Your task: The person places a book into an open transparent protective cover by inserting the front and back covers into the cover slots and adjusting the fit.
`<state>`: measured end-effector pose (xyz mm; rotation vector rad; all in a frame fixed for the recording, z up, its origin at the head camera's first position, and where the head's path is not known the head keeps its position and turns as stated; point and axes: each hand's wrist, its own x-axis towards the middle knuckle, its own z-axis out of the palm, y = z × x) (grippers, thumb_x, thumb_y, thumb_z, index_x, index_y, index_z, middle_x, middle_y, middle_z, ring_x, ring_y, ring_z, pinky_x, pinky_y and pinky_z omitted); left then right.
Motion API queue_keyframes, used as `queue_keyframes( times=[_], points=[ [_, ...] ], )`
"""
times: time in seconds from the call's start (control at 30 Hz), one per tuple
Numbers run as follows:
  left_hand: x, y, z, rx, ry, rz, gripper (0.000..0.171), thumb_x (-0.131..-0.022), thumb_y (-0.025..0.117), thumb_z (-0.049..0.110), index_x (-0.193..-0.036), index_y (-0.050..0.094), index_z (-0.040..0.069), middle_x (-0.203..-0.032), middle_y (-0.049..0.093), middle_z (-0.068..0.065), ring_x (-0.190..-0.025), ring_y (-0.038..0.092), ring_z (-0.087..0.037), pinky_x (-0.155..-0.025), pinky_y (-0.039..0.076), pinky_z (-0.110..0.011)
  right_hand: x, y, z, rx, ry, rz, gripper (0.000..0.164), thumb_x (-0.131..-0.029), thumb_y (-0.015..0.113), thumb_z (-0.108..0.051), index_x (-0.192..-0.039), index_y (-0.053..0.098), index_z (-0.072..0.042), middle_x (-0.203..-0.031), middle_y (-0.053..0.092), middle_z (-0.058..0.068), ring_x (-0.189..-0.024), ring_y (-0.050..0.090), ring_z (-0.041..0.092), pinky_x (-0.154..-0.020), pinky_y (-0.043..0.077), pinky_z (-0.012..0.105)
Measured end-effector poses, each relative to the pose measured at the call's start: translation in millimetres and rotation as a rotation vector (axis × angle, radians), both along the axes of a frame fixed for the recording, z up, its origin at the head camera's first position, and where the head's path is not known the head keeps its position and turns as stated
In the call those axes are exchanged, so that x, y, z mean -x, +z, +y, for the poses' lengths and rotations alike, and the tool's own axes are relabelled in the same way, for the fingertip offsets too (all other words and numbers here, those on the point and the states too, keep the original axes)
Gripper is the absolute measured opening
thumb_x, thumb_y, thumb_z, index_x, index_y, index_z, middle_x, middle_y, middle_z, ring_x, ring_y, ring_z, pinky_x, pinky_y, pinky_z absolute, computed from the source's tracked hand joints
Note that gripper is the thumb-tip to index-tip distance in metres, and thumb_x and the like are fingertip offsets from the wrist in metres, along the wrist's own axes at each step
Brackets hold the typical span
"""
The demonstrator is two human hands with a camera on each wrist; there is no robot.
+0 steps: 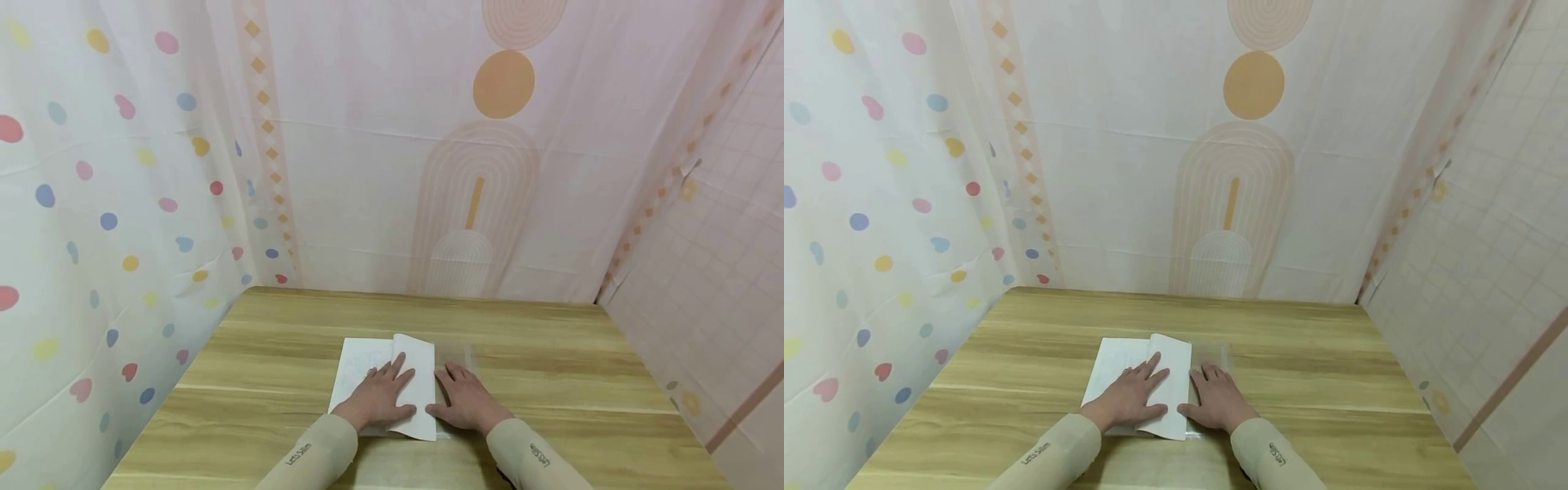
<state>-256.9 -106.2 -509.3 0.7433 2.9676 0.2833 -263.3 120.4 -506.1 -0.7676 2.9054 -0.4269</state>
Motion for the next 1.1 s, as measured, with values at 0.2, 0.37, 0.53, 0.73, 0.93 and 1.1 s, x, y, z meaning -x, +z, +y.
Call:
queue_keyframes(
  times=[0.2, 0.37, 0.53, 0.73, 0.93, 1.1],
  points=[
    [0.5, -0.6, 0.8, 0.004, 0.010, -0.001, 0.073, -0.093, 0.055, 0.055, -0.152, 0.041, 0.015, -0.164, 0.018, -0.011, -0.143, 0.033, -0.036, -0.113, 0.031, -0.054, 0.3, -0.4, -0.2, -0.012, -0.003, 0.000, 0.081, -0.093, 0.061, -0.054, -0.150, 0.039, -0.001, -0.152, 0.034, 0.027, -0.140, 0.033, 0.044, -0.112, 0.030, 0.054],
    [-2.3, 5.1, 1.3, 0.016, 0.009, -0.011, 0.073, -0.093, 0.057, 0.055, -0.152, 0.042, 0.014, -0.164, 0.019, -0.012, -0.143, 0.033, -0.036, -0.113, 0.031, -0.054, 0.7, -1.1, -0.2, -0.016, -0.005, -0.001, 0.082, -0.093, 0.061, -0.054, -0.150, 0.039, 0.000, -0.152, 0.034, 0.027, -0.140, 0.032, 0.044, -0.113, 0.029, 0.055],
    [-3.4, 6.8, 1.8, 0.023, 0.009, -0.012, 0.073, -0.093, 0.057, 0.055, -0.152, 0.042, 0.015, -0.164, 0.020, -0.011, -0.143, 0.034, -0.035, -0.113, 0.032, -0.053, 0.8, -3.1, 0.3, -0.010, -0.009, -0.010, 0.081, -0.094, 0.058, -0.056, -0.150, 0.039, -0.001, -0.153, 0.032, 0.027, -0.141, 0.030, 0.044, -0.114, 0.027, 0.055],
    [-2.1, 7.4, 1.6, 0.023, 0.008, -0.025, 0.073, -0.094, 0.056, 0.055, -0.152, 0.041, 0.015, -0.164, 0.019, -0.011, -0.143, 0.033, -0.035, -0.113, 0.031, -0.052, 2.9, -6.5, 0.6, -0.015, -0.005, -0.013, 0.080, -0.095, 0.056, -0.056, -0.151, 0.038, -0.001, -0.154, 0.030, 0.027, -0.142, 0.028, 0.044, -0.115, 0.025, 0.056],
    [0.7, 10.9, 2.9, 0.038, 0.009, -0.032, 0.073, -0.093, 0.057, 0.056, -0.151, 0.043, 0.015, -0.163, 0.022, -0.012, -0.141, 0.036, -0.036, -0.111, 0.034, -0.052, 4.1, -9.5, 0.7, 0.011, -0.015, -0.010, 0.076, -0.096, 0.054, -0.055, -0.150, 0.041, -0.002, -0.154, 0.031, 0.028, -0.142, 0.028, 0.044, -0.115, 0.024, 0.055],
    [1.5, 10.3, 6.5, 0.041, 0.025, -0.028, 0.073, -0.092, 0.057, 0.057, -0.150, 0.045, 0.015, -0.162, 0.024, -0.012, -0.139, 0.038, -0.037, -0.109, 0.036, -0.054, 2.3, -4.6, -1.4, 0.060, -0.027, -0.029, 0.070, -0.098, 0.056, -0.049, -0.149, 0.042, -0.004, -0.154, 0.030, 0.029, -0.142, 0.028, 0.046, -0.115, 0.024, 0.057]
  ],
)
